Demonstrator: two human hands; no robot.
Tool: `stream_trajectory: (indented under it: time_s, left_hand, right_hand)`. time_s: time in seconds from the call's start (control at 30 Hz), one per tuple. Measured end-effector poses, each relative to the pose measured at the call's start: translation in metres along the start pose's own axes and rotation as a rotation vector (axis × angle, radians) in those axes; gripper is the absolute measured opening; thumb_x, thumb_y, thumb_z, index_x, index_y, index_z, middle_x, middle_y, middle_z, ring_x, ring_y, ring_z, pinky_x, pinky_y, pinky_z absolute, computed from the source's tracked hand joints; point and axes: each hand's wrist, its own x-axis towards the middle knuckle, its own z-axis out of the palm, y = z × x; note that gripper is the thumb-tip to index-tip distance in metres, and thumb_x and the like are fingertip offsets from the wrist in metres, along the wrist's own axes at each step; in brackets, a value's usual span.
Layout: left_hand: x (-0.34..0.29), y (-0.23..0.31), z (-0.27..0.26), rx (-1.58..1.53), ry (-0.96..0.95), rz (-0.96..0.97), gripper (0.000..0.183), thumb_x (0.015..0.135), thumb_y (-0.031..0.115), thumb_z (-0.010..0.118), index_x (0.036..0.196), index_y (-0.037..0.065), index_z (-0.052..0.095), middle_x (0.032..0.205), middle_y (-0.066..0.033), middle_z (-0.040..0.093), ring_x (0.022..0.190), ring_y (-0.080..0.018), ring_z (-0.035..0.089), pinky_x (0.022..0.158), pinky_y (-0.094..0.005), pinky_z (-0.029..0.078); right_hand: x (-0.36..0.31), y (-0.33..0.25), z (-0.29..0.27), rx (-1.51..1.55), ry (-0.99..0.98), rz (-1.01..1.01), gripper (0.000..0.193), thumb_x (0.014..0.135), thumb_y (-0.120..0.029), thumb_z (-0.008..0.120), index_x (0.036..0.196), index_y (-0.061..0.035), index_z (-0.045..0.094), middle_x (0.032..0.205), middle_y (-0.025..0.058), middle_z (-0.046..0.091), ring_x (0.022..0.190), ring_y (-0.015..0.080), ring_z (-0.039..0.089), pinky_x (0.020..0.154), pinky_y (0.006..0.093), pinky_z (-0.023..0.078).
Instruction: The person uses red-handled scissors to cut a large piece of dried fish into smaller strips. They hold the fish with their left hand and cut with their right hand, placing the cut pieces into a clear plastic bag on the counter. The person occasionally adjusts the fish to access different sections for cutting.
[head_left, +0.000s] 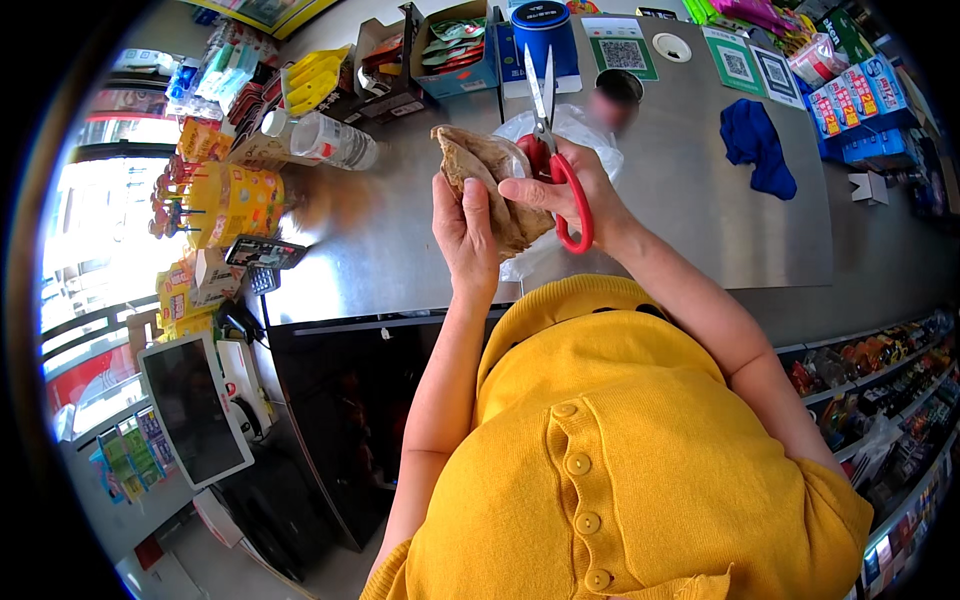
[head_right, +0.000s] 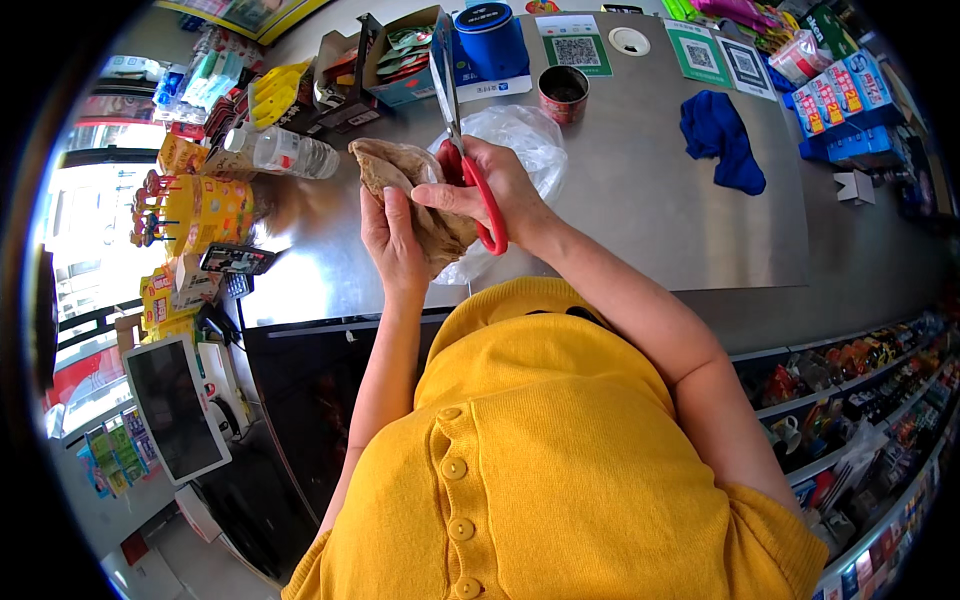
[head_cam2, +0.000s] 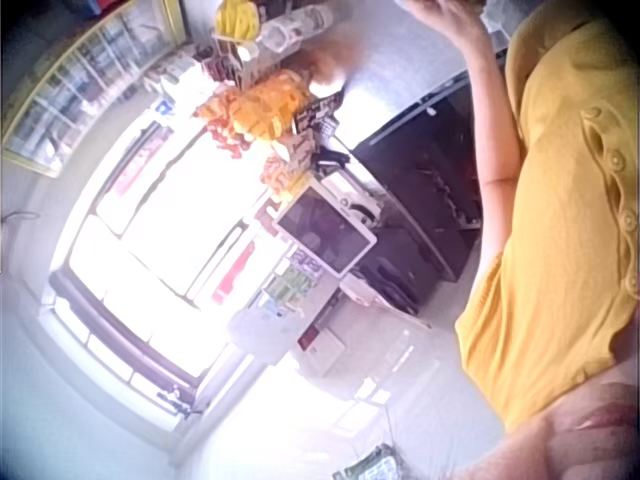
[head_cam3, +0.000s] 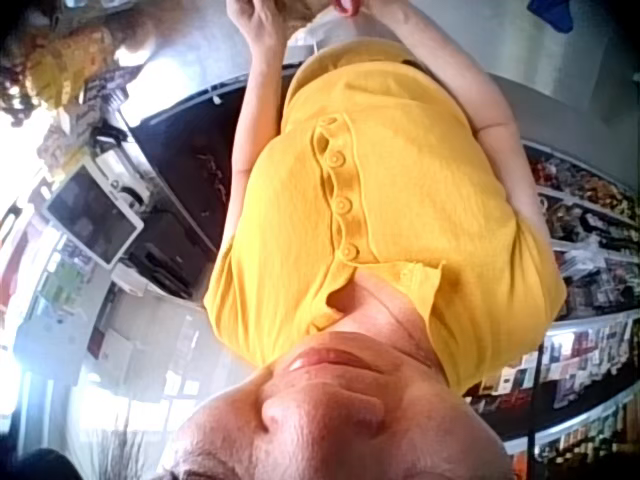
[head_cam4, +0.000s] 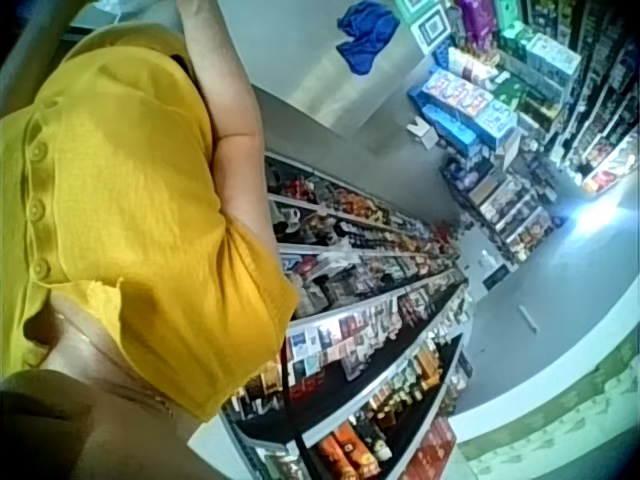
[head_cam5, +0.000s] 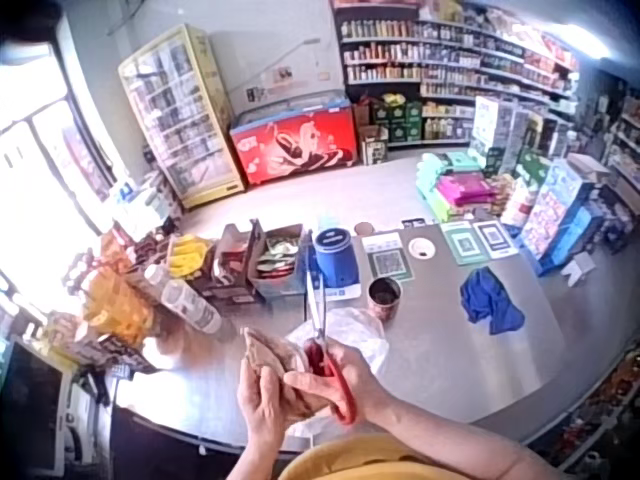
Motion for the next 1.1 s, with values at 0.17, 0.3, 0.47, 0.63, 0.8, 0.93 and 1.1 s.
stream_trajectory:
  time_s: [0.17, 0.3, 0.47, 0.63, 0.8, 0.93, 1.1]
  left_hand:
    - [0.006, -0.012, -0.003, 0.244, 0.137, 0.212, 0.034, 0.101, 0.035, 0.037, 0.103, 0.003, 0.046, 0.085, -0.0031, 0.049, 0.079, -0.0117, 0.046, 0.071, -0.0248, 0.041]
    - [0.002, 0.000, -0.002, 0.194, 0.154, 0.239, 0.036, 0.101, 0.037, 0.038, 0.097, 0.002, 0.047, 0.082, -0.0019, 0.049, 0.075, -0.0095, 0.043, 0.066, -0.0244, 0.040]
    - [0.004, 0.002, -0.004, 0.169, 0.116, 0.239, 0.038, 0.100, 0.038, 0.041, 0.087, 0.003, 0.047, 0.076, 0.0000, 0.047, 0.072, -0.0077, 0.041, 0.062, -0.0238, 0.038]
    - [0.006, -0.003, -0.007, 0.142, 0.095, 0.231, 0.039, 0.099, 0.038, 0.042, 0.083, 0.003, 0.047, 0.072, 0.0009, 0.047, 0.070, -0.0072, 0.040, 0.060, -0.0237, 0.037]
    - [0.010, -0.006, -0.010, 0.109, 0.070, 0.221, 0.040, 0.099, 0.038, 0.042, 0.082, 0.003, 0.048, 0.071, 0.0017, 0.046, 0.069, -0.0070, 0.040, 0.059, -0.0240, 0.037]
    - [0.012, -0.010, -0.011, 0.099, 0.056, 0.191, 0.039, 0.099, 0.038, 0.041, 0.084, 0.003, 0.048, 0.075, 0.0009, 0.048, 0.071, -0.0071, 0.041, 0.061, -0.0235, 0.037]
    - [0.013, -0.011, -0.008, 0.106, 0.060, 0.151, 0.037, 0.101, 0.036, 0.038, 0.092, 0.002, 0.049, 0.082, -0.0010, 0.050, 0.075, -0.0084, 0.043, 0.066, -0.0238, 0.039]
  right_hand:
    - [-0.003, -0.009, 0.010, 0.030, -0.034, -0.042, 0.034, 0.073, -0.024, 0.078, 0.093, -0.0041, 0.058, 0.079, -0.0013, 0.057, 0.070, 0.0061, 0.051, 0.066, 0.0192, 0.045]
    - [-0.003, -0.020, 0.007, -0.083, -0.083, -0.057, 0.038, 0.067, -0.023, 0.076, 0.095, -0.0039, 0.058, 0.081, -0.0001, 0.059, 0.070, 0.0071, 0.052, 0.067, 0.0199, 0.046]
    - [-0.001, -0.014, -0.002, -0.098, -0.114, -0.065, 0.037, 0.065, -0.024, 0.077, 0.092, -0.0047, 0.060, 0.080, 0.0014, 0.062, 0.069, 0.0089, 0.055, 0.067, 0.0214, 0.047]
    - [0.001, -0.006, -0.004, -0.067, -0.132, -0.083, 0.039, 0.063, -0.027, 0.078, 0.091, -0.0049, 0.061, 0.078, 0.0022, 0.062, 0.068, 0.0095, 0.056, 0.066, 0.0214, 0.047]
    - [0.002, -0.004, -0.005, -0.015, -0.133, -0.085, 0.040, 0.063, -0.027, 0.078, 0.091, -0.0047, 0.060, 0.078, 0.0023, 0.062, 0.069, 0.0095, 0.057, 0.068, 0.0211, 0.047]
    - [0.002, -0.002, 0.000, 0.011, -0.100, -0.083, 0.038, 0.064, -0.024, 0.078, 0.092, -0.0048, 0.060, 0.079, 0.0025, 0.063, 0.069, 0.0099, 0.058, 0.069, 0.0216, 0.048]
    - [-0.005, -0.011, 0.009, -0.046, 0.012, -0.079, 0.034, 0.068, -0.021, 0.076, 0.092, -0.0037, 0.059, 0.081, 0.0036, 0.064, 0.071, 0.0105, 0.059, 0.070, 0.0230, 0.048]
